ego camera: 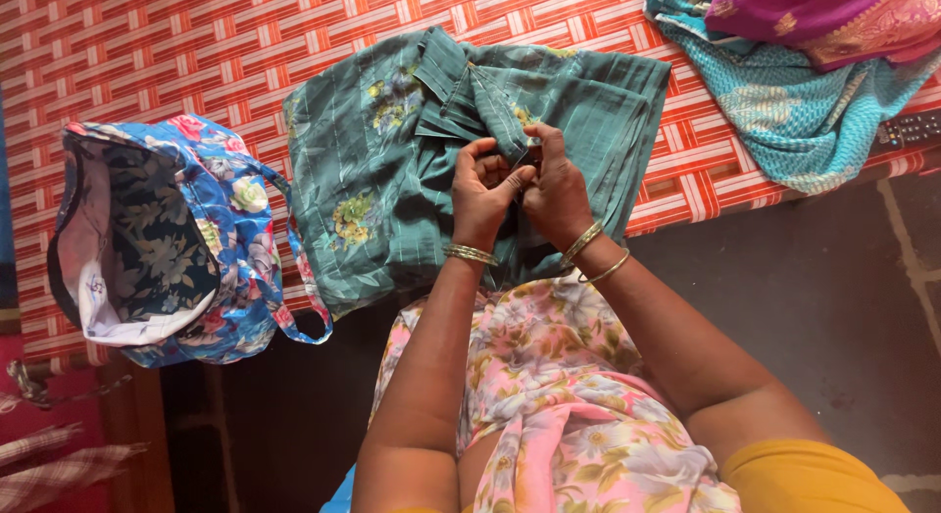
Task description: The person folds floral and solid fabric items on a woven surface and places them into a floral bag.
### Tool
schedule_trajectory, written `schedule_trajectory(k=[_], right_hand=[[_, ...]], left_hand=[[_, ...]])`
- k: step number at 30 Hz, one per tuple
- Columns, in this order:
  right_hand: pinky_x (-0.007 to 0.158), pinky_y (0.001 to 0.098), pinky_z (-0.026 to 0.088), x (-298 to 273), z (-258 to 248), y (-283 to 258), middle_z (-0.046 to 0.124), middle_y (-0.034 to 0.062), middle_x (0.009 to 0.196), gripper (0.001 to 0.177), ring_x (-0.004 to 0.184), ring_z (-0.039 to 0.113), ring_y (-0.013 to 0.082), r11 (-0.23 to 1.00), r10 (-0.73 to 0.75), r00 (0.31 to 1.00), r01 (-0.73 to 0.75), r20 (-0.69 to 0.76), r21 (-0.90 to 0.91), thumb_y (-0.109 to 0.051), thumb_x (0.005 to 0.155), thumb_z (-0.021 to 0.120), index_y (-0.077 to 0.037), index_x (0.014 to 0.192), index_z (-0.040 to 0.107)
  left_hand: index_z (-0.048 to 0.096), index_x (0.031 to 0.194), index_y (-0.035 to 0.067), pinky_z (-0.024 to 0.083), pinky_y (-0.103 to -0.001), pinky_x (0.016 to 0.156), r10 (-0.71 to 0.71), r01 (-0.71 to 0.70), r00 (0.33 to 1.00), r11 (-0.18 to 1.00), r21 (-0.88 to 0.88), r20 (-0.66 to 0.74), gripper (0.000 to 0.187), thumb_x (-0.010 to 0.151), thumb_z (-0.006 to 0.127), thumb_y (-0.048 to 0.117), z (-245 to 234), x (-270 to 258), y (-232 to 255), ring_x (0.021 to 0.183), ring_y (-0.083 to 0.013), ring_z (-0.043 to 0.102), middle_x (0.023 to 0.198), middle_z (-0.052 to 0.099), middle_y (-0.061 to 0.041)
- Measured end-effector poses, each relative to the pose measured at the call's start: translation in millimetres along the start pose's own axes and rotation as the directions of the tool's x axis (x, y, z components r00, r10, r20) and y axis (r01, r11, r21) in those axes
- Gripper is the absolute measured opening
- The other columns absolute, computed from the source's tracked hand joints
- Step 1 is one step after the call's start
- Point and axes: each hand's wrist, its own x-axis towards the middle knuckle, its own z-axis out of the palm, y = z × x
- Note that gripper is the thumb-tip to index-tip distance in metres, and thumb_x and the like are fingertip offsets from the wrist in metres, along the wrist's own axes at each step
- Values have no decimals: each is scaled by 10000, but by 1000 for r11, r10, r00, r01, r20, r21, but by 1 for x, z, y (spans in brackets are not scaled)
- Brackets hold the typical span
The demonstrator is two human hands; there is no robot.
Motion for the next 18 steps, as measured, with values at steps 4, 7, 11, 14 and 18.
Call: schedule_trajectory(k=[4, 7, 11, 14, 18], right_hand=[[772, 411, 590, -2, -4, -1, 723, 173, 997, 521, 938, 757, 342, 993, -121, 992, 121, 27, -6, 61, 943, 620, -97, 1395, 415], [770, 399, 581, 0, -3, 2, 737, 170, 998, 486, 932, 758, 336, 994, -99, 994, 98, 45, 39, 60, 980, 585, -83, 1414, 421], [782, 331, 605, 7, -3, 9, 763, 136, 994, 428, 914, 777, 226, 995, -10, 1000, 13, -30, 96, 22, 975, 678, -74, 1339, 474], [794, 297, 610, 9, -3, 13, 722, 112, 1010, 475, 914, 741, 175, 985, 7, 997, 6, -75, 175, 31, 942, 733, -61, 1332, 479], [728, 257, 631, 10, -5, 9, 650, 47, 1005, 506, 863, 730, 121, 937, 144, 987, -111, -75, 331, 20, 930, 723, -75, 1350, 456]], left_hand=[[704, 1110, -6, 570, -215, 764, -26, 29, 998, 999, 43, -62, 199, 924, 766, 27, -1, 4, -6, 851, -76, 690, 954, 750, -23], [759, 1068, -1, 514, -214, 675, -83, 91, 982, 995, 41, -168, 127, 953, 752, 52, -1, 5, -5, 776, -63, 641, 902, 744, -15], [781, 1063, 24, 550, -224, 736, 169, -96, 971, 925, 368, -171, 143, 923, 775, 54, 4, 1, 9, 811, -81, 673, 947, 747, -24], [781, 1051, 28, 570, -244, 748, 284, -187, 950, 848, 495, -127, 144, 909, 777, 52, 11, -4, 21, 823, -122, 705, 972, 737, -54], [764, 1064, 33, 593, -261, 756, 265, -183, 960, 836, 518, -89, 150, 916, 768, 56, 18, -6, 32, 848, -136, 746, 985, 755, -77]])
